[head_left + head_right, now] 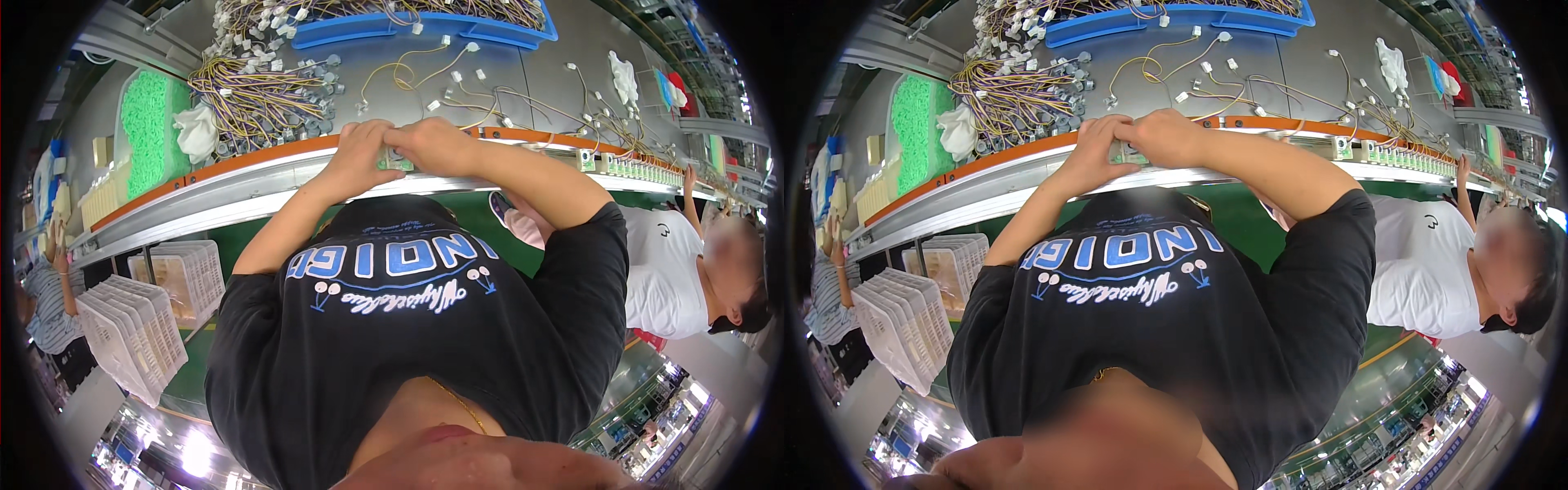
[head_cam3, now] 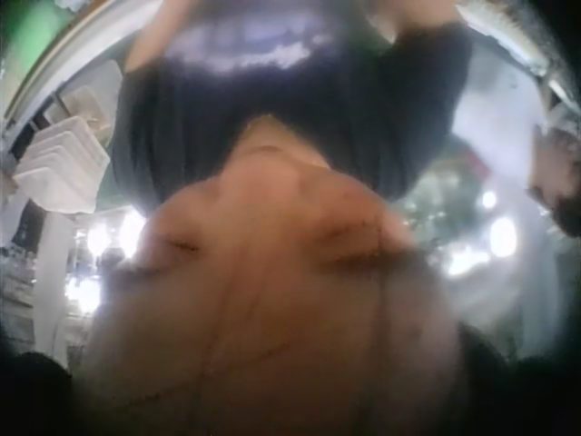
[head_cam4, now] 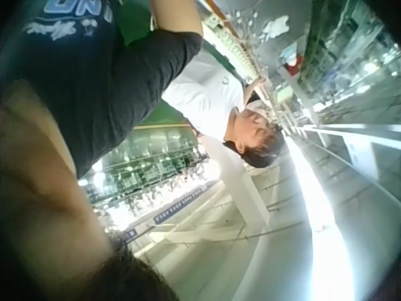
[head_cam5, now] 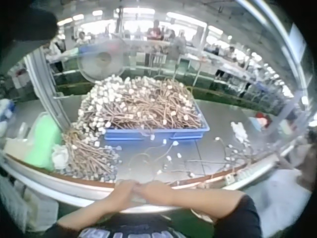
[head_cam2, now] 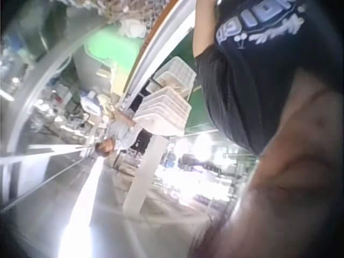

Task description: The person repeatedly takes wired components from a pile on the workstation, separates their wires, and presses the components into individual fixture slots along an assembly line track by hand.

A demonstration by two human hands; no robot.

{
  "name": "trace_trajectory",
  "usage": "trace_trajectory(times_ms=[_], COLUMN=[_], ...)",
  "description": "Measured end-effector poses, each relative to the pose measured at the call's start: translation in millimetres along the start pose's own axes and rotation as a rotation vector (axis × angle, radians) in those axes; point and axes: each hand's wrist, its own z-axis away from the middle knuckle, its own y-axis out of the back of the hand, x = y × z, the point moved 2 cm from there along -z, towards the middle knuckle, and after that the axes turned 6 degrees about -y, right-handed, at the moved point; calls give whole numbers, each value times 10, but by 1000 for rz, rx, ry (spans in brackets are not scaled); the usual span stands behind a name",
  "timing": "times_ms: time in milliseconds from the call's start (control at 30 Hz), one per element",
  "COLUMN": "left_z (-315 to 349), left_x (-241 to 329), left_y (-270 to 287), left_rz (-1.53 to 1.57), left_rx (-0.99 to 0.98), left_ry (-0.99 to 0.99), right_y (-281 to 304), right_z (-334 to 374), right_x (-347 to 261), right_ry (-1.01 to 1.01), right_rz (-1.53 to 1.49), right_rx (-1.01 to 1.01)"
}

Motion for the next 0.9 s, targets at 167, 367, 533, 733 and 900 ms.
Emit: trace_trajectory(times_ms=[167,367,533,733,900], left_z=[9,-3,20,34,15], left_x=[-3,-1,-19,-13,-23], left_y=[5,-20,-24,-58,-42], left_rz=[49,-1,36,5,45], left_rx=[-11,2,21,58,50], left_ry=[30,-10,-26,-21,9], right_y=[-72,-108,-161,-174,-201], right_z=[1,1,66,92,45], right_x=[47,30,-78,-101,-121], right_ry=[149,46,56,-17,14], right_rz=[194,150,239,175,154], right_rx=[15,181,264,251,238])
